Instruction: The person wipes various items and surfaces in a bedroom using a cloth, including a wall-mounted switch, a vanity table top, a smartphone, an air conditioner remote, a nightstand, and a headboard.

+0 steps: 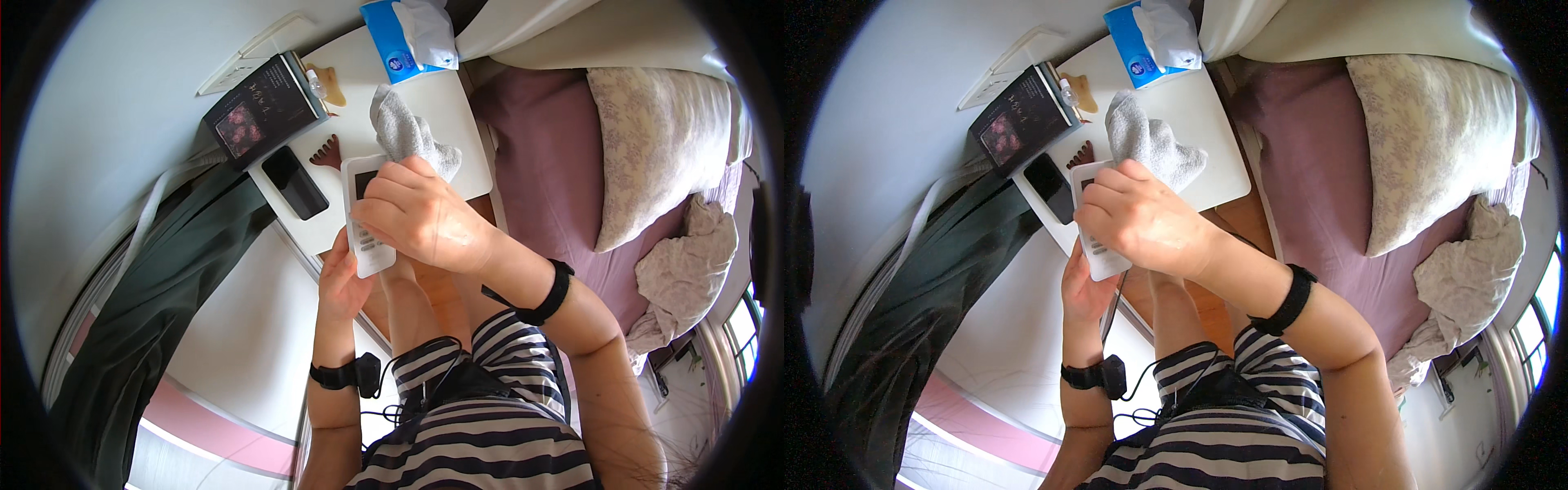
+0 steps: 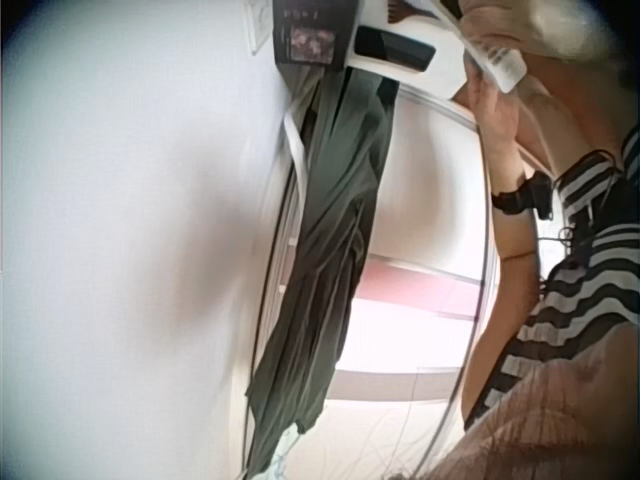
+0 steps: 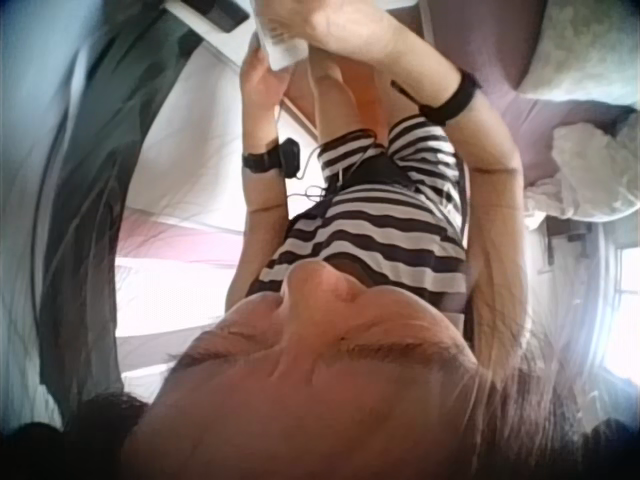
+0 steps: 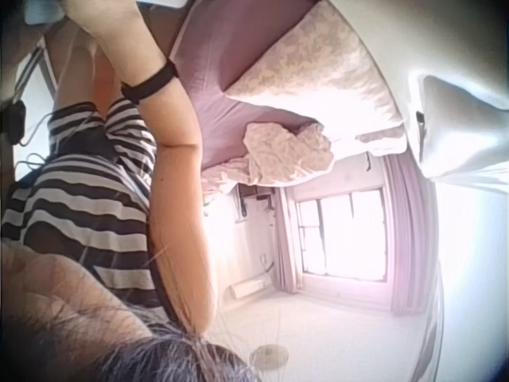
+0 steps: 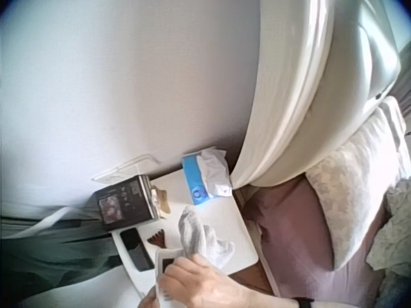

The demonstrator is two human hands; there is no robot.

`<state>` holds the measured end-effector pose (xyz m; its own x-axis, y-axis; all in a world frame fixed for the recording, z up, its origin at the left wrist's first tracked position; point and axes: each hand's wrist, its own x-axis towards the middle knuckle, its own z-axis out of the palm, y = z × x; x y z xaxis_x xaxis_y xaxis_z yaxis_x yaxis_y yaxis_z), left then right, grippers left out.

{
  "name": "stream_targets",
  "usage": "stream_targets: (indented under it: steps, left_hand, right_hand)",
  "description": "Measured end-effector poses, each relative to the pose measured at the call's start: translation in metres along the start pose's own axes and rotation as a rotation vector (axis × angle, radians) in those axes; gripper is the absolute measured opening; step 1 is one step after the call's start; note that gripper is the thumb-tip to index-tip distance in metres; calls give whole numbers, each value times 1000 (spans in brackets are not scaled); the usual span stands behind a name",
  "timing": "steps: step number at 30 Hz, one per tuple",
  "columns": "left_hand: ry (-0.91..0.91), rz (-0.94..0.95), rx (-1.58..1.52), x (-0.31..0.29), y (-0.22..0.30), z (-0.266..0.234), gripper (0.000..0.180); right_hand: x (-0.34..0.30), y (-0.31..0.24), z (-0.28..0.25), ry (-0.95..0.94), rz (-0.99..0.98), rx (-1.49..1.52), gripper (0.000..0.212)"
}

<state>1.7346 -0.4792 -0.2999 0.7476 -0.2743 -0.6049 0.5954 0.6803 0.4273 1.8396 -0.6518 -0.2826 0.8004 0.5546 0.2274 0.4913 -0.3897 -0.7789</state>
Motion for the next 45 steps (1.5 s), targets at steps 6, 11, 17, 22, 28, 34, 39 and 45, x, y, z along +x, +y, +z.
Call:
stream_targets:
  steps: [6, 11, 17, 22, 28, 34, 39, 45]
  left_hand:
    - [-35, 0, 15, 3, -3, -4, 56]
    - [-5, -20, -37, 3, -2, -6, 56]
    - [-20, -1, -26, 4, -4, 0, 56]
    - [-52, -17, 0, 2, -2, -8, 58]
    - [-63, -5, -15, 2, -2, -10, 58]
    - [-82, 10, 2, 5, 1, -8, 59]
    - [-31, 67, 3, 5, -1, -12, 60]
    - [-72, 160, 36, 14, 3, -2, 59]
  right_hand:
    - [-4, 13, 0, 51, 19, -44, 22]
    - [-3, 7, 3, -5, -113, -4, 19]
    - [2, 13, -2, -16, -123, -59, 19]
    - [5, 20, 1, -41, -211, -69, 23]
    - [14, 31, 3, 108, -40, -103, 23]
    - [9, 38, 9, 169, 107, -64, 20]
    - [-18, 24, 27, 144, 232, -16, 17]
    - [-41, -4, 38, 104, 374, 105, 20]
